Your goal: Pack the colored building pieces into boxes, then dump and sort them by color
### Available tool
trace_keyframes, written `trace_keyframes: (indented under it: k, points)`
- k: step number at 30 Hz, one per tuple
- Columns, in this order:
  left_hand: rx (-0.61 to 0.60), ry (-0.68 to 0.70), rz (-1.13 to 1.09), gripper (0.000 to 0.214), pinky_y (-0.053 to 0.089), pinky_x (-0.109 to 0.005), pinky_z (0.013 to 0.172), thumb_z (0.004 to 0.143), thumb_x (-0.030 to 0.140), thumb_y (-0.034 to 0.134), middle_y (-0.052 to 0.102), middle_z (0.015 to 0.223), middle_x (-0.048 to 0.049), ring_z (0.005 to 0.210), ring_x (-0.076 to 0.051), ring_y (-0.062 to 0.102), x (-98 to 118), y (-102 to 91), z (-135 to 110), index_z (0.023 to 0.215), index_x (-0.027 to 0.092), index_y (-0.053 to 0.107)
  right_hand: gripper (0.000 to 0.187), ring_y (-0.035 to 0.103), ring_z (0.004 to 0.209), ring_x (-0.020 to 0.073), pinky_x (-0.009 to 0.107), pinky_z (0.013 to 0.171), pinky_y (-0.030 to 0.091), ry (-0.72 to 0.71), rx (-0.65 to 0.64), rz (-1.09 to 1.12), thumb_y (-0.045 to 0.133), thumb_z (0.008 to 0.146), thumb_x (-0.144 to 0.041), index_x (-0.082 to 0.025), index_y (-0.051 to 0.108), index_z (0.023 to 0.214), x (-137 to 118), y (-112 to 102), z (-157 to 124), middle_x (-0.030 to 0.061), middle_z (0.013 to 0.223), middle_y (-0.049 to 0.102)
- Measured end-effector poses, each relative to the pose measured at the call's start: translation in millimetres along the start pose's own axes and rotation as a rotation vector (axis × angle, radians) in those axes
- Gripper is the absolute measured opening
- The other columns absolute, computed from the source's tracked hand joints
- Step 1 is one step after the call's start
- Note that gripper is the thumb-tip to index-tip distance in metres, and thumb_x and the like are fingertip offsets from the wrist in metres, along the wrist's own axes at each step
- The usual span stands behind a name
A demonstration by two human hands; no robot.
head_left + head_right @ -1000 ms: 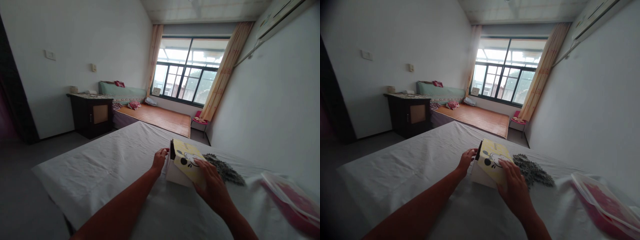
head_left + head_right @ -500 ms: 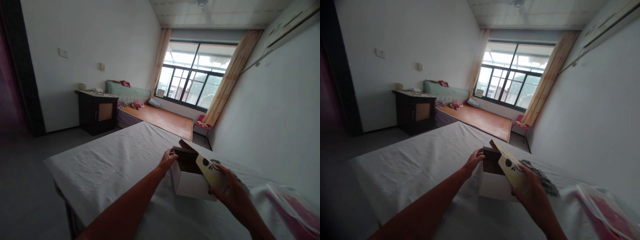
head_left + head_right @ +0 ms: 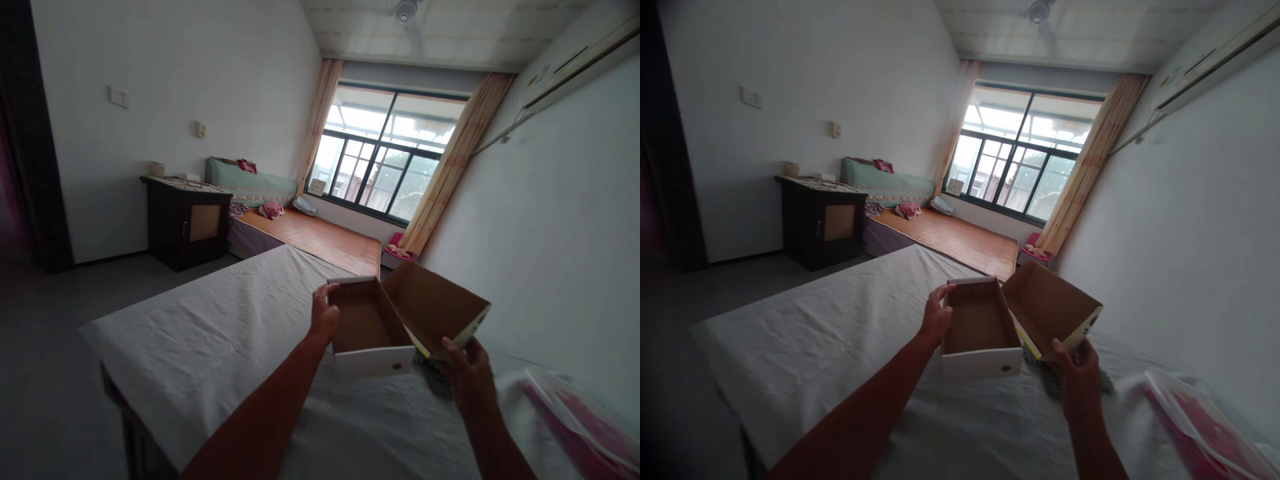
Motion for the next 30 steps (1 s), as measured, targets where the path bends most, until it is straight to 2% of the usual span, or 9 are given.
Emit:
trace_keyframes:
  k: [2,5,9,11,15,19,22,26,30]
  points:
    - [0.123,0.146,0.088,0.060,0.029,-0.036,0.111,0.053,-0.008,0.043,0.055,0.117,-0.0054,0.120,-0.022,0.046,27,-21.3,14,0.101,0.020,0.065,0.051,0.058,0.096,0.0228,0.039,0.074,0.057,0.123,-0.038,0.143,0.069,0.064,-0.049,-0.023,0.053,0.105,16,28,0,0.0017,0.104,0.059]
    - [0.225,0.223,0.159,0.061,0.027,-0.036,0.112,0.057,-0.009,0.043,0.051,0.122,-0.0067,0.123,-0.022,0.043,54,-46.8,28,0.108,0.018,0.062,0.037,0.059,0.089,0.0184,0.039,0.076,0.057,0.290,-0.088,0.278,0.066,0.067,-0.050,-0.024,0.052,0.088,39,78,-6,-0.0027,0.090,0.061]
    - [0.233,0.210,0.150,0.061,0.034,-0.038,0.108,0.060,-0.007,0.044,0.055,0.120,-0.0067,0.120,-0.022,0.046,58,-58.3,33,0.115,0.017,0.057,0.036,0.062,0.087,0.0217,0.046,0.075,0.055,0.567,-0.339,0.321,0.065,0.067,-0.050,-0.023,0.055,0.089,67,142,-26,0.0012,0.086,0.064]
    - [0.194,0.194,0.122,0.060,0.037,-0.036,0.106,0.061,-0.006,0.045,0.057,0.119,-0.0053,0.119,-0.021,0.048,55,-53.9,32,0.114,0.020,0.058,0.036,0.061,0.091,0.0245,0.046,0.074,0.054,0.571,-0.423,0.284,0.069,0.062,-0.046,-0.022,0.058,0.087,69,151,-31,0.0027,0.083,0.065]
    - [0.040,0.134,0.022,0.061,0.036,-0.036,0.106,0.060,-0.005,0.044,0.059,0.120,-0.0040,0.118,-0.020,0.050,48,-28.7,23,0.113,0.021,0.060,0.044,0.060,0.099,0.0269,0.041,0.075,0.053,0.463,-0.340,0.271,0.065,0.063,-0.056,-0.022,0.062,0.091,51,110,-27,0.0041,0.087,0.069]
    - [-0.156,0.126,0.033,0.064,0.032,-0.038,0.108,0.055,-0.005,0.042,0.060,0.118,-0.0041,0.117,-0.021,0.051,46,12.9,-13,0.110,0.020,0.063,0.060,0.055,0.113,0.0286,0.041,0.081,0.051,0.462,-0.481,0.304,0.046,0.076,-0.069,-0.023,0.062,0.111,11,52,-45,0.0083,0.114,0.066]
    - [-0.274,0.127,0.033,0.065,0.030,-0.038,0.109,0.051,-0.005,0.040,0.059,0.119,-0.0038,0.120,-0.021,0.048,38,43.1,-47,0.104,0.022,0.066,0.058,0.048,0.122,0.0293,0.044,0.086,0.049,0.450,-0.544,0.208,0.053,0.077,-0.063,-0.027,0.057,0.122,-11,19,-71,0.0069,0.129,0.057]
    - [-0.338,-0.022,0.020,0.058,0.029,-0.038,0.108,0.051,-0.002,0.043,0.061,0.115,-0.0057,0.117,-0.023,0.050,11,63.2,-64,0.099,0.019,0.067,0.052,0.048,0.122,0.0276,0.042,0.094,0.045,0.369,-0.584,0.086,0.057,0.078,-0.058,-0.029,0.058,0.122,-16,8,-91,0.0045,0.129,0.058]
    - [-0.317,-0.320,-0.046,0.045,0.038,-0.038,0.098,0.063,0.010,0.053,0.063,0.111,-0.0090,0.113,-0.026,0.053,-14,59.4,-50,0.106,0.016,0.062,0.058,0.052,0.116,0.0293,0.046,0.090,0.046,0.310,-0.642,-0.028,0.048,0.080,-0.062,-0.024,0.057,0.123,6,-1,-56,0.0078,0.124,0.060]
Point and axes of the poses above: each hand's wrist, its own z-axis towards the middle knuckle, its own y-axis out of the palm, x = y × z, the point moved 6 cm from there along z, towards the middle knuckle
